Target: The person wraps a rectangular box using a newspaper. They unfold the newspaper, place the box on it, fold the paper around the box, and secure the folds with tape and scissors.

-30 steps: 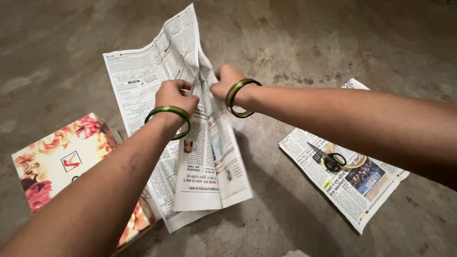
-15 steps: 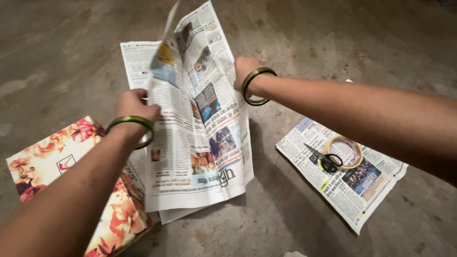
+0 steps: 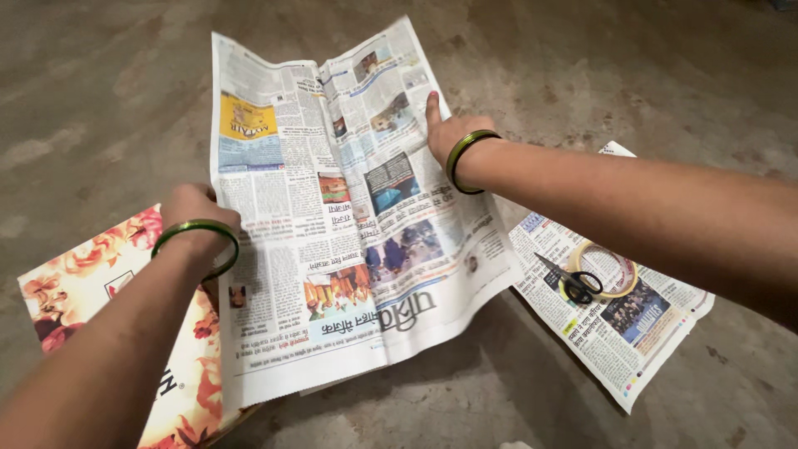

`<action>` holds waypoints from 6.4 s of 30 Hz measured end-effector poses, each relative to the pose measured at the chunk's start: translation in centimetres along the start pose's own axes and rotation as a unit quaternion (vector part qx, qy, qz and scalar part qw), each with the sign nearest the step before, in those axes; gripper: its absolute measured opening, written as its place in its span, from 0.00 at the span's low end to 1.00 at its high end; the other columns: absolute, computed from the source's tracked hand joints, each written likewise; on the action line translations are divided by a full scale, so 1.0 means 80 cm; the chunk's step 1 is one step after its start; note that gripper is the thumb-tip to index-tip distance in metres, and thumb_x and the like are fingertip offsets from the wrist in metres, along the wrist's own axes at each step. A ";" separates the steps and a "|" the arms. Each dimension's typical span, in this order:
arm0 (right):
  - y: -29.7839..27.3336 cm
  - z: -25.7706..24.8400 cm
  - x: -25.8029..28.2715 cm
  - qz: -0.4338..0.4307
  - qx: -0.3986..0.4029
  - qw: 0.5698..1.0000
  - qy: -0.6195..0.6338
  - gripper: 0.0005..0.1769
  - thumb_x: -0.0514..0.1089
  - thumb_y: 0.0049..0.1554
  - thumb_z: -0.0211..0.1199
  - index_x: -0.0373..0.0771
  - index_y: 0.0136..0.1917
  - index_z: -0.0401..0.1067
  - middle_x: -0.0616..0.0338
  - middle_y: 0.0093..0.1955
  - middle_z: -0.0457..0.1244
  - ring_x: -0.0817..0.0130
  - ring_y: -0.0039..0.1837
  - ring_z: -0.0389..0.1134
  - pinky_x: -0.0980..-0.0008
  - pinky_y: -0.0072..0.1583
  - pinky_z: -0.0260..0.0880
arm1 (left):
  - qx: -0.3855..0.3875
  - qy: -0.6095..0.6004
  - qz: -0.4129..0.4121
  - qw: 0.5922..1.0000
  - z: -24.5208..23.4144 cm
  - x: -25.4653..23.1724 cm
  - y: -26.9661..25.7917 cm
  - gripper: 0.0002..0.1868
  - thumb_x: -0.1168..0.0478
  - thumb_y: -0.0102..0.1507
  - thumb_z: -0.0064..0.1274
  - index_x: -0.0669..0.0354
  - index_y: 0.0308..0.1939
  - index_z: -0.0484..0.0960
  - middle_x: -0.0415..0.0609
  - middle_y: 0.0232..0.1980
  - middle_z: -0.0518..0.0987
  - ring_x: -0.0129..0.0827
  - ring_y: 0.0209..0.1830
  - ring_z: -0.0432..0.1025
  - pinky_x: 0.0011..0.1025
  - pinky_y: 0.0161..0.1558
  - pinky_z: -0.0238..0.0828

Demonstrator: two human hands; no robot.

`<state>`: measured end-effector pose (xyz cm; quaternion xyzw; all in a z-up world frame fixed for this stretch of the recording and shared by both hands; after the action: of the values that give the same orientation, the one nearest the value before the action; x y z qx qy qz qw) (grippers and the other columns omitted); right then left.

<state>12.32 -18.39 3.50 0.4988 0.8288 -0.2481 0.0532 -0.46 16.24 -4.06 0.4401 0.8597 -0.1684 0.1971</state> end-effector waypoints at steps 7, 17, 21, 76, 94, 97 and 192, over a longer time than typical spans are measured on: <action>0.000 0.018 -0.001 -0.008 0.036 0.997 -0.061 0.64 0.38 0.55 0.68 0.28 0.84 0.21 0.43 0.58 0.70 0.55 0.57 0.75 0.59 0.53 0.73 | 0.028 0.074 -0.004 0.997 0.037 0.037 -0.020 0.16 0.66 0.55 0.58 0.72 0.45 0.86 0.71 0.48 0.83 0.58 0.51 0.79 0.43 0.56 0.74; 0.013 0.052 -0.011 -0.033 0.053 0.994 -0.086 0.59 0.39 0.57 0.67 0.33 0.85 0.27 0.46 0.60 0.70 0.56 0.58 0.74 0.59 0.54 0.75 | 0.054 0.085 -0.072 0.992 0.027 0.039 -0.041 0.26 0.65 0.55 0.60 0.71 0.56 0.77 0.72 0.55 0.80 0.59 0.57 0.77 0.45 0.59 0.72; 0.018 0.068 -0.018 -0.035 0.081 0.992 -0.090 0.63 0.38 0.52 0.73 0.35 0.85 0.30 0.47 0.62 0.68 0.56 0.61 0.72 0.61 0.57 0.73 | 0.071 0.115 -0.081 0.987 0.026 0.032 -0.048 0.29 0.65 0.56 0.61 0.69 0.61 0.74 0.72 0.58 0.79 0.59 0.59 0.75 0.47 0.60 0.72; 0.028 0.125 0.131 -0.439 -0.078 0.889 -0.102 0.35 0.51 0.55 0.65 0.42 0.72 0.59 0.54 0.68 0.57 0.57 0.71 0.59 0.54 0.67 0.62 | 0.152 0.407 0.259 0.863 0.107 -0.170 -0.098 0.49 0.29 0.54 0.56 0.54 0.70 0.68 0.59 0.81 0.51 0.50 0.83 0.37 0.62 0.74 0.25; 0.026 0.121 0.068 -0.378 0.073 0.906 -0.176 0.54 0.74 0.55 0.59 0.55 0.84 0.41 0.56 0.67 0.63 0.60 0.70 0.62 0.55 0.70 0.60 | 0.205 0.403 0.176 0.875 0.078 -0.150 -0.113 0.58 0.33 0.52 0.63 0.48 0.78 0.52 0.53 0.83 0.45 0.48 0.83 0.38 0.60 0.74 0.39; 0.022 0.113 0.077 -0.358 0.050 0.924 -0.123 0.55 0.72 0.56 0.61 0.55 0.84 0.37 0.52 0.73 0.57 0.56 0.69 0.63 0.54 0.67 0.64 | 0.243 0.386 0.133 0.880 0.085 -0.143 -0.116 0.62 0.30 0.53 0.62 0.46 0.81 0.46 0.53 0.83 0.48 0.48 0.84 0.39 0.60 0.75 0.41; 0.036 0.184 0.029 -0.359 0.114 0.923 -0.083 0.63 0.66 0.54 0.68 0.47 0.84 0.29 0.34 0.84 0.30 0.36 0.74 0.55 0.50 0.69 0.62 | 0.391 0.352 0.047 0.849 0.162 -0.167 -0.126 0.69 0.31 0.49 0.68 0.26 0.82 0.34 0.42 0.86 0.32 0.48 0.86 0.30 0.68 0.73 0.45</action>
<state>11.31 -22.27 -11.10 0.1478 0.9112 -0.3835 -0.0281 0.87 -4.63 -7.62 0.5502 0.7131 -0.3152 -0.2991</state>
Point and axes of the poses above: each hand's wrist, its own y-axis towards the middle knuckle, its own z-axis out of the palm, x = y × z, the point moved 5 cm from there along y, towards the middle knuckle
